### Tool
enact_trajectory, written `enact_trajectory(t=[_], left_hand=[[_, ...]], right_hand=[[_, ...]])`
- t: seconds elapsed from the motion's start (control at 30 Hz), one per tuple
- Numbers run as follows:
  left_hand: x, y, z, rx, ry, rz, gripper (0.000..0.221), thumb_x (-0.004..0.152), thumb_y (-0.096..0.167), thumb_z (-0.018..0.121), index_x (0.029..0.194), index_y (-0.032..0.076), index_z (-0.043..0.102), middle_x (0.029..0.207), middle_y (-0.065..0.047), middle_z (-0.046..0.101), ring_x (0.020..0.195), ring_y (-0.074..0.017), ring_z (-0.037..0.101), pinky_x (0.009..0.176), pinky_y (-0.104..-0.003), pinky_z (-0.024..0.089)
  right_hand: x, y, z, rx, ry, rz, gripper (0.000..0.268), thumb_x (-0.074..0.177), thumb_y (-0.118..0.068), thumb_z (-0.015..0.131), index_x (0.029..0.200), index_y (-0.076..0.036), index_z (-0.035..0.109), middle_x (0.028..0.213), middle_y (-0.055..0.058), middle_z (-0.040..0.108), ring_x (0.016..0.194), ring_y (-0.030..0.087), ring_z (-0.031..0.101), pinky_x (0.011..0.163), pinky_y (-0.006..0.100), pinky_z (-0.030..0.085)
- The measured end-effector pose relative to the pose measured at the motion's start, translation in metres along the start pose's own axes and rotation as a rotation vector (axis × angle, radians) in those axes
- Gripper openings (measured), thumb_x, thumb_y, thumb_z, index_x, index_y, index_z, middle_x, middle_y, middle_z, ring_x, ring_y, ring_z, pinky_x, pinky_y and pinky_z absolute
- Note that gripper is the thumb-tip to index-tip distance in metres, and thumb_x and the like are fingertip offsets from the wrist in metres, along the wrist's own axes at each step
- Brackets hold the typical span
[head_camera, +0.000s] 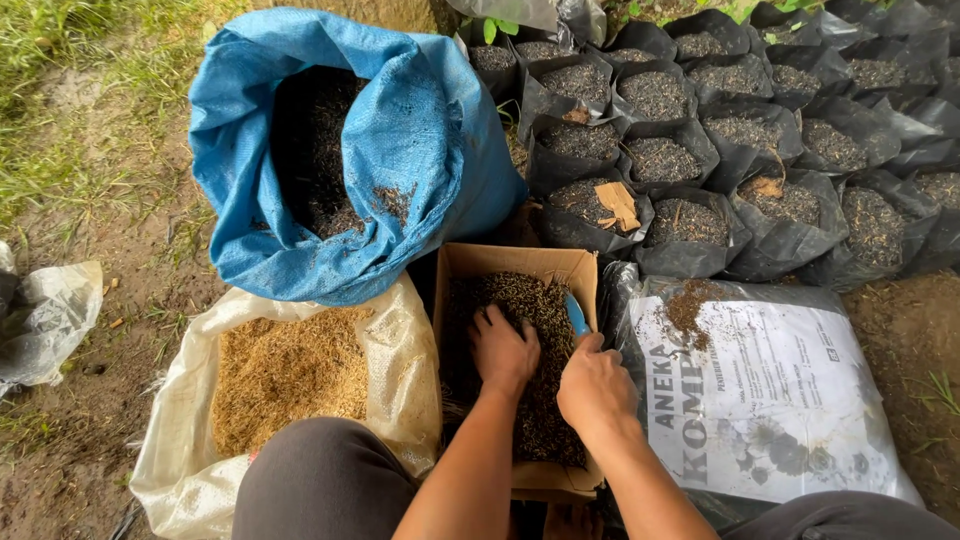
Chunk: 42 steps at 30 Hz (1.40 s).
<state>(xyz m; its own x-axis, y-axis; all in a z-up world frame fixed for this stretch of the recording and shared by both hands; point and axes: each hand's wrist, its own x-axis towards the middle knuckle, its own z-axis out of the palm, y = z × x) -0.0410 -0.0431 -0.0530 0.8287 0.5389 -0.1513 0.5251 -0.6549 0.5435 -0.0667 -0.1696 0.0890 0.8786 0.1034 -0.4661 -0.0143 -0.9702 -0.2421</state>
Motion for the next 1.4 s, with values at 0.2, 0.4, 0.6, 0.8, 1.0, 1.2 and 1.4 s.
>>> enact_trajectory(t=[0.2, 0.4, 0.6, 0.8, 1.0, 1.2, 1.4], left_hand=[[0.073, -0.030, 0.039, -0.199, -0.173, -0.010, 0.097, 0.092, 0.052, 0.061, 0.160, 0.000, 0.015, 0.166, -0.031, 0.012, 0.152, -0.0491, 0.019, 0.125, -0.050, 0.018], [0.090, 0.005, -0.023, -0.122, -0.449, -0.161, 0.097, 0.092, 0.055, 0.051, 0.165, 0.019, -0.003, 0.173, -0.016, -0.011, 0.159, -0.0387, 0.000, 0.129, -0.047, 0.007], [0.080, 0.011, -0.034, -0.144, -0.595, -0.263, 0.104, 0.089, 0.074, 0.040, 0.167, 0.022, -0.005, 0.172, -0.015, 0.013, 0.157, -0.0374, 0.019, 0.128, -0.048, 0.016], [0.083, 0.014, -0.050, -0.178, -0.551, -0.270, 0.097, 0.086, 0.071, 0.044, 0.166, 0.024, 0.014, 0.172, -0.010, 0.016, 0.159, -0.0337, 0.016, 0.129, -0.045, 0.011], [0.091, 0.027, -0.066, -0.222, -0.678, -0.331, 0.084, 0.090, 0.068, 0.034, 0.165, 0.031, 0.024, 0.171, -0.008, 0.023, 0.156, -0.0348, 0.025, 0.128, -0.049, 0.015], [0.088, 0.027, -0.070, -0.237, -0.699, -0.281, 0.084, 0.092, 0.067, 0.036, 0.162, 0.019, 0.035, 0.168, -0.012, 0.029, 0.155, -0.0344, 0.028, 0.128, -0.045, 0.016], [0.077, 0.020, -0.052, -0.274, -0.721, -0.265, 0.088, 0.086, 0.073, 0.042, 0.154, 0.018, 0.051, 0.161, -0.011, 0.044, 0.150, -0.0325, 0.040, 0.125, -0.040, 0.025]], right_hand=[[0.010, -0.006, 0.018, -0.065, -0.042, 0.116, 0.071, 0.095, -0.001, 0.052, 0.157, 0.008, 0.017, 0.118, 0.031, 0.059, 0.098, 0.041, 0.072, 0.079, 0.041, 0.065], [0.033, 0.010, 0.068, -0.247, 0.213, 0.030, 0.054, 0.097, 0.001, 0.038, 0.149, 0.015, 0.032, 0.095, 0.023, 0.067, 0.065, 0.028, 0.077, 0.049, 0.033, 0.064], [0.026, -0.004, 0.056, -0.300, 0.242, 0.072, 0.058, 0.099, -0.006, 0.043, 0.154, 0.002, 0.027, 0.089, 0.018, 0.064, 0.058, 0.028, 0.076, 0.044, 0.036, 0.061], [0.031, 0.000, 0.049, -0.097, 0.155, 0.032, 0.067, 0.097, -0.018, 0.059, 0.154, -0.001, 0.027, 0.109, 0.026, 0.064, 0.076, 0.042, 0.077, 0.063, 0.049, 0.064], [0.016, -0.016, 0.010, -0.051, -0.133, 0.036, 0.066, 0.104, 0.004, 0.038, 0.164, -0.008, 0.014, 0.107, 0.020, 0.058, 0.074, 0.025, 0.071, 0.059, 0.032, 0.065], [0.020, -0.008, -0.006, 0.016, -0.160, 0.054, 0.048, 0.102, -0.024, 0.051, 0.148, -0.015, 0.038, 0.116, 0.016, 0.070, 0.097, 0.038, 0.072, 0.085, 0.051, 0.062], [0.016, 0.004, -0.001, 0.096, -0.135, -0.025, 0.065, 0.099, -0.028, 0.059, 0.156, -0.016, 0.033, 0.142, 0.013, 0.060, 0.124, 0.035, 0.064, 0.110, 0.045, 0.052]])
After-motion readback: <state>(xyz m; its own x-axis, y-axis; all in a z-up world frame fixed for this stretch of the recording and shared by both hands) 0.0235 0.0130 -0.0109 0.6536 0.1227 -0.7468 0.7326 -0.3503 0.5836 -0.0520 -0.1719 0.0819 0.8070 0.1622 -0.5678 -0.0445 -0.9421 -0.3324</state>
